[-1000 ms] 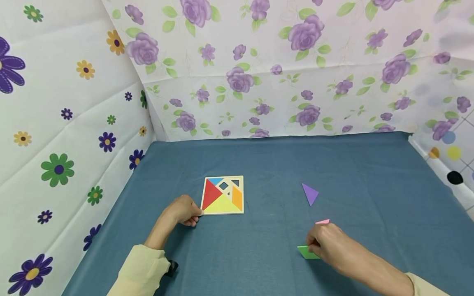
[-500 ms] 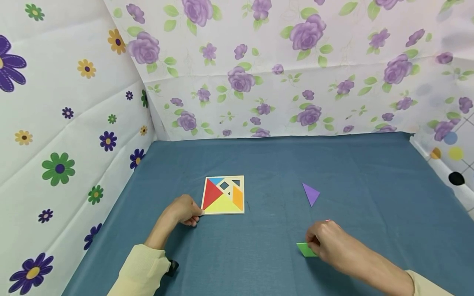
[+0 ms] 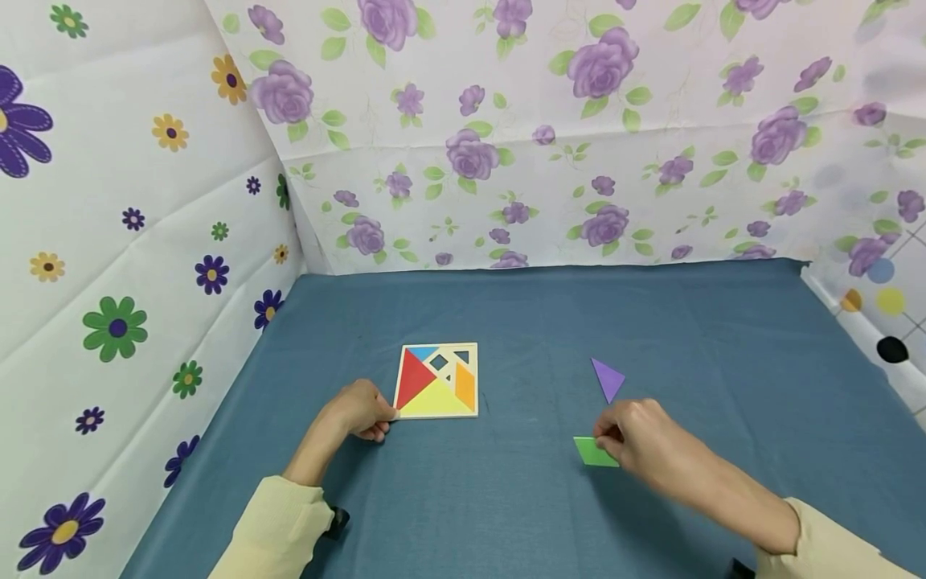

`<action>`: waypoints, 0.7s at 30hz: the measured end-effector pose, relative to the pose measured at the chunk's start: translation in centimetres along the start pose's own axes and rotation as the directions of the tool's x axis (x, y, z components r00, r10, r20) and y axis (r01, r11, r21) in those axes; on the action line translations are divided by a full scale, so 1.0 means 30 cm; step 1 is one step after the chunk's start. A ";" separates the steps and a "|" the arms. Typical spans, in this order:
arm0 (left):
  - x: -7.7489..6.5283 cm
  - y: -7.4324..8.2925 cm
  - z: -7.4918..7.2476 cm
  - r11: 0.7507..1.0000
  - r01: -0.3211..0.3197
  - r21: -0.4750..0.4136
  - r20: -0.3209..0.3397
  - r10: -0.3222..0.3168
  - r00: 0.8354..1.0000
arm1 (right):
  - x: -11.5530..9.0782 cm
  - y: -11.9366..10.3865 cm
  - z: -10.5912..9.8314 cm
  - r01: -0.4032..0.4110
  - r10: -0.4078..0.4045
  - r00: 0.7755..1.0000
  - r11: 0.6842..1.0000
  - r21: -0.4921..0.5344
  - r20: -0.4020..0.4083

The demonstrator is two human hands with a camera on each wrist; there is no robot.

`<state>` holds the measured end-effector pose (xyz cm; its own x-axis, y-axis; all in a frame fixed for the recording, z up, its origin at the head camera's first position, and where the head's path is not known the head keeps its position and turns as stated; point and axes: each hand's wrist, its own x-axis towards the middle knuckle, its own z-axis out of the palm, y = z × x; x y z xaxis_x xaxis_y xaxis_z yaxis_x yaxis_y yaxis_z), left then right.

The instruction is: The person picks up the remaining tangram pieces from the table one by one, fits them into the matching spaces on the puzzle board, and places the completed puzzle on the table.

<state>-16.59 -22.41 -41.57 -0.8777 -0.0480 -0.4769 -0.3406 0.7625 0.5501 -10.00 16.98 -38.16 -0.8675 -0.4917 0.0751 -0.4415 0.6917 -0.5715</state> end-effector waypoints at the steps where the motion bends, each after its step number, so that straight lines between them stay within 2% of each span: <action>1: 0.000 0.002 0.000 1.000 0.003 0.000 0.000 -0.003 1.000 | 0.004 -0.001 -0.004 0.001 -0.001 1.000 1.000 -0.002 -0.004; 21: 0.000 0.002 -0.002 1.000 0.013 -0.002 0.009 -0.013 1.000 | 0.077 -0.024 -0.077 -0.004 0.003 0.997 1.000 -0.010 -0.075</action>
<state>-16.63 -22.40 -41.50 -0.8701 -0.0523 -0.4901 -0.3529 0.7603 0.5454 -12.21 16.56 -35.70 -0.8836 -0.4486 0.1344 -0.4404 0.6986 -0.5639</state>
